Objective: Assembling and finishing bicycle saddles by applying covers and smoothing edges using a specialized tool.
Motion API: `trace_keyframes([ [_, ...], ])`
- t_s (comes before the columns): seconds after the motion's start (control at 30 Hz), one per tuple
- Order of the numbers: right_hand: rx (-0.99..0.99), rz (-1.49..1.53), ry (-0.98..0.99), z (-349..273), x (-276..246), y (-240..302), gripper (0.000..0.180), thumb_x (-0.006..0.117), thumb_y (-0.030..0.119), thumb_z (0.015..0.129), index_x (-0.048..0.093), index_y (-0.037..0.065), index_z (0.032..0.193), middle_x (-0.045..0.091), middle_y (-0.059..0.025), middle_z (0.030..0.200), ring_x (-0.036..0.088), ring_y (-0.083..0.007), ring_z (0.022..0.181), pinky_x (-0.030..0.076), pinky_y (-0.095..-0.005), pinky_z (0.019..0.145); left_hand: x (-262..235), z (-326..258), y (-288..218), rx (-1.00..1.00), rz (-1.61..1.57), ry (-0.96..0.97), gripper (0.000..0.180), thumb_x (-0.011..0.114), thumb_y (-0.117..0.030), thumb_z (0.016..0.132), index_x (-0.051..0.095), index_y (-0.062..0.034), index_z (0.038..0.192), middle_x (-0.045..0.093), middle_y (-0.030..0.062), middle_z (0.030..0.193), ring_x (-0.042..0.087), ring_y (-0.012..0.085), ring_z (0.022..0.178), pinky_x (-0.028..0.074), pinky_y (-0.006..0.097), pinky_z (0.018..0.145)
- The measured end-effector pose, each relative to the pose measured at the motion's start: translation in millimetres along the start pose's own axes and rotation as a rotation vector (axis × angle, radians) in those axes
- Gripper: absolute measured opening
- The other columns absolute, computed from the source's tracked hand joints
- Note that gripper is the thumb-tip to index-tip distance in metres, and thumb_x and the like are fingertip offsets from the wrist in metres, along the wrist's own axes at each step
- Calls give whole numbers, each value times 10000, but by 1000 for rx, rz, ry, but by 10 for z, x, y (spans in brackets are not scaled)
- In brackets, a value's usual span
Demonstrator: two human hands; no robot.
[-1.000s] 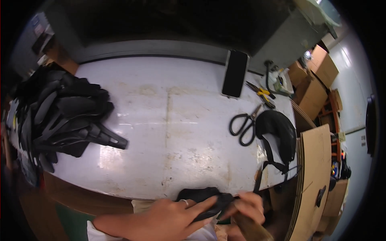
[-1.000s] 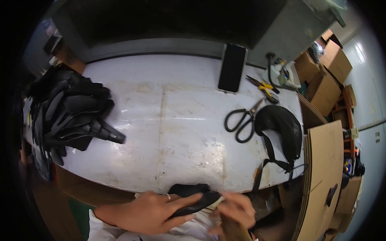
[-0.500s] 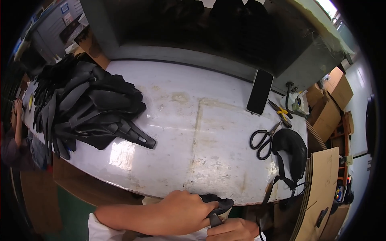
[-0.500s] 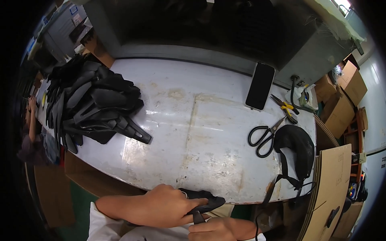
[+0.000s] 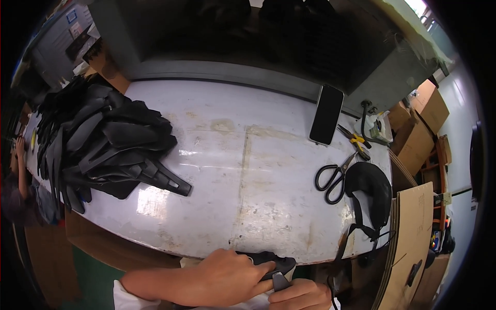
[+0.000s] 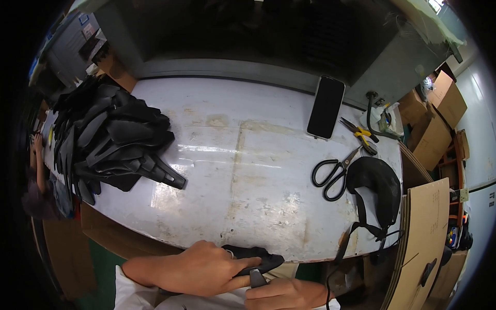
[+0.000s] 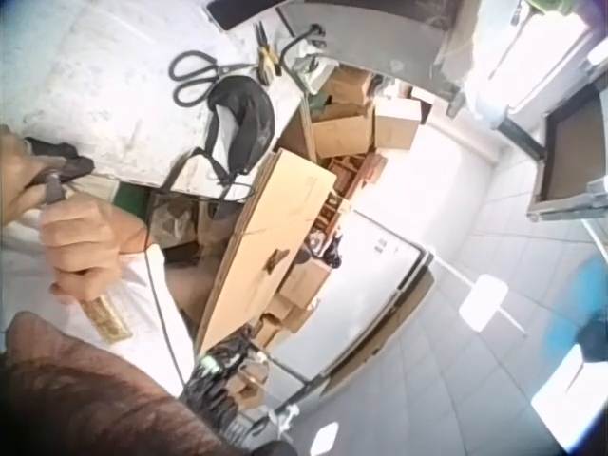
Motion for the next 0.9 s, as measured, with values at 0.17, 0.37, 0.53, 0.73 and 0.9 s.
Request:
trace_keyframes([
  [0.17, 40, -71, 19, -7, 68, 32, 187, 760, 95, 824, 594, 20, 866, 649, -166, 760, 665, -315, 675, 590, -466, 682, -54, 15, -38, 3, -17, -39, 446, 589, -341, 982, 666, -40, 1302, 641, 140, 560, 660, 295, 484, 505, 390, 440],
  [0.37, -63, -91, -342, -253, 73, -94, 197, 735, 154, 899, 588, 29, 857, 631, -124, 685, 640, -278, 607, 590, -445, 649, -94, 12, -30, 14, -47, -78, 449, 611, -337, 970, 676, -39, 1298, 627, 123, 547, 644, 281, 471, 504, 375, 452],
  [0.53, -364, 108, -619, -382, 86, -74, 230, 743, 157, 901, 567, 29, 828, 645, -121, 689, 647, -270, 587, 598, -453, 662, -59, 20, 28, -19, -101, -37, 459, 620, -343, 970, 669, -40, 1312, 620, 121, 558, 640, 282, 487, 506, 370, 478],
  [0.73, -45, 46, -167, -189, -90, -20, 180, 738, 123, 875, 589, 26, 845, 679, -168, 791, 679, -303, 668, 603, -488, 708, -106, 32, -5, -34, -80, -7, 448, 616, -317, 967, 665, -44, 1320, 602, 126, 552, 637, 297, 497, 494, 382, 477],
  [0.9, 91, 51, -406, -170, -59, -92, 173, 759, 117, 849, 612, 27, 869, 687, -205, 895, 682, -316, 725, 596, -519, 751, -85, 16, 14, -42, -123, 24, 461, 619, -247, 922, 652, -47, 1337, 587, 133, 537, 627, 307, 488, 497, 386, 482],
])
Point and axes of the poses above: each hand's wrist, its own z-axis towards the middle knuckle, its own x-axis out of the palm, y = z × x, the point moved 5 cm from there along z, towards the middle knuckle
